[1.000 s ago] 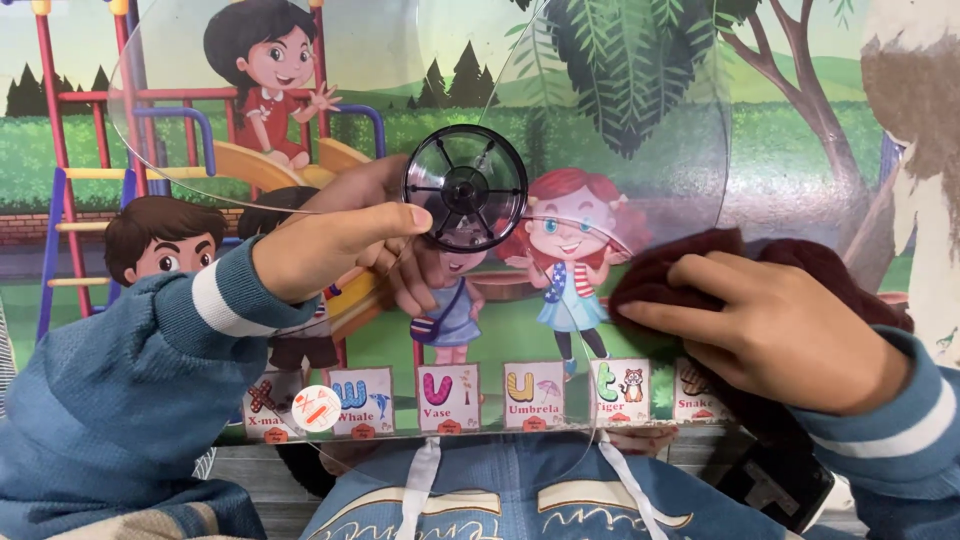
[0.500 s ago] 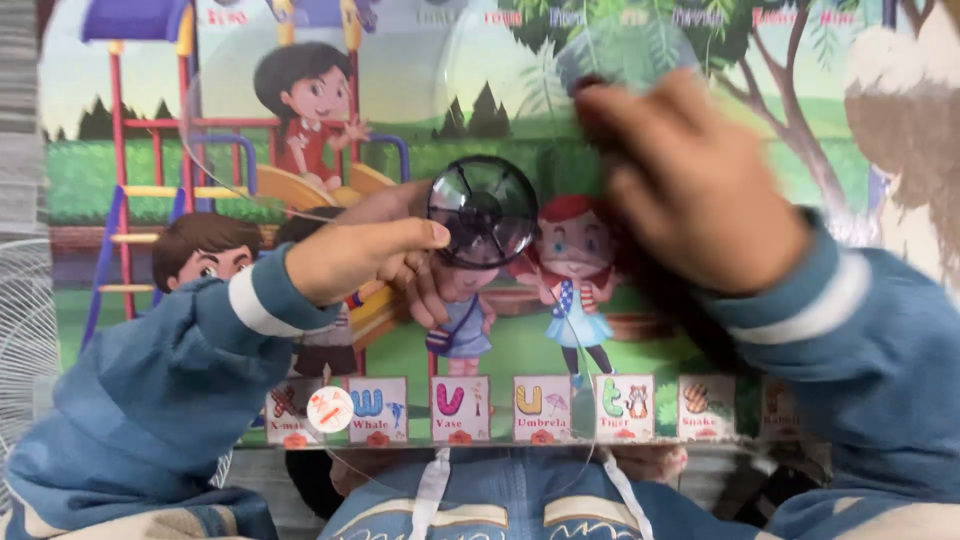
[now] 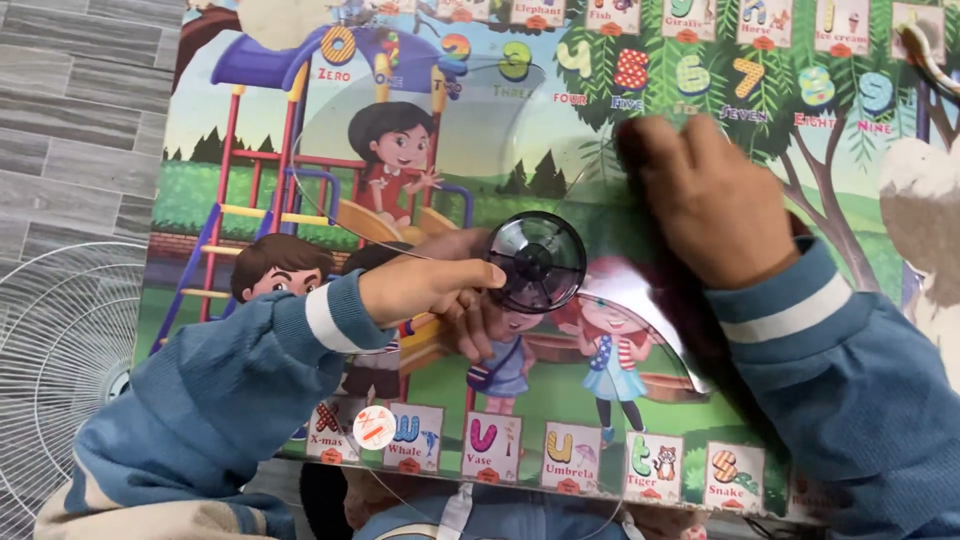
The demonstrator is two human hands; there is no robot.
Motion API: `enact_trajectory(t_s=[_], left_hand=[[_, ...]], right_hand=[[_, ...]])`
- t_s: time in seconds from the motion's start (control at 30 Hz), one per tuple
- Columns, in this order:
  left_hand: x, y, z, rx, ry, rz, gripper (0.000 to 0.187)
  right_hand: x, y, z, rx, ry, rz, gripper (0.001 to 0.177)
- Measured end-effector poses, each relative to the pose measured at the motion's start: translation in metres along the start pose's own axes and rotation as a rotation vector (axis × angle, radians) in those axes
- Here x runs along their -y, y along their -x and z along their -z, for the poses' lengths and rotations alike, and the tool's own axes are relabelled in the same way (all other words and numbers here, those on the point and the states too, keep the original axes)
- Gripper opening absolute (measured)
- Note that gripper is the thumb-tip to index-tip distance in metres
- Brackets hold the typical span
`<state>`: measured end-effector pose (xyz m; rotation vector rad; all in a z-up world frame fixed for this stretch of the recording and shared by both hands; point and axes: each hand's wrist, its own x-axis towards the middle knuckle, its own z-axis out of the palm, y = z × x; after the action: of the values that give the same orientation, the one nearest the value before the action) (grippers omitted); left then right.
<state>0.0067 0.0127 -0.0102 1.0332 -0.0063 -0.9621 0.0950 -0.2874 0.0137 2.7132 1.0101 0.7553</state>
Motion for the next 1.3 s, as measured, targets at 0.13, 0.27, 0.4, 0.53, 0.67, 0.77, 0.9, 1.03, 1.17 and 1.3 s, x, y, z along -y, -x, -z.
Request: enact_trajectory(t_s=[0.13, 0.27, 0.4, 0.53, 0.67, 0.77, 0.9, 1.03, 1.17, 1.3], left_hand=[[0.000, 0.000, 0.000, 0.021, 0.026, -0.009, 0.049], [0.004, 0.000, 0.001, 0.022, 0.040, -0.034, 0.048], [0.004, -0.001, 0.001, 0.002, 0.027, -0.022, 0.046], [0.001, 0.003, -0.002, -0.016, -0.005, -0.018, 0.044], [0.005, 0.001, -0.001, -0.013, 0.003, -0.007, 0.042], [0.003, 0.003, -0.004, -0.008, -0.012, -0.024, 0.043], [0.004, 0.004, -0.003, 0.029, -0.008, -0.067, 0.050], [0.002, 0.005, -0.006, 0.012, -0.006, -0.070, 0.049], [0.002, 0.005, -0.006, -0.005, 0.016, -0.060, 0.048], [0.003, 0.004, -0.003, 0.027, 0.020, -0.059, 0.048]], right_hand=[[-0.019, 0.005, -0.014, -0.008, 0.156, -0.146, 0.028], [-0.007, 0.022, -0.016, 0.005, 0.647, -0.208, 0.030], [0.031, 0.031, 0.012, 0.152, 0.778, -0.149, 0.038], [0.060, 0.039, 0.045, 0.150, 0.297, 0.022, 0.048], [0.046, 0.057, 0.052, 0.175, 0.047, 0.265, 0.050], [0.027, 0.074, 0.047, 0.234, -0.166, 0.338, 0.051], [0.025, 0.102, 0.047, 0.186, 0.383, -0.091, 0.046], [0.040, 0.122, 0.060, 0.260, 0.432, -0.027, 0.054], [0.038, 0.152, 0.070, 0.405, 0.073, 0.000, 0.060], [-0.004, 0.180, 0.061, 0.891, -0.299, 0.097, 0.069]])
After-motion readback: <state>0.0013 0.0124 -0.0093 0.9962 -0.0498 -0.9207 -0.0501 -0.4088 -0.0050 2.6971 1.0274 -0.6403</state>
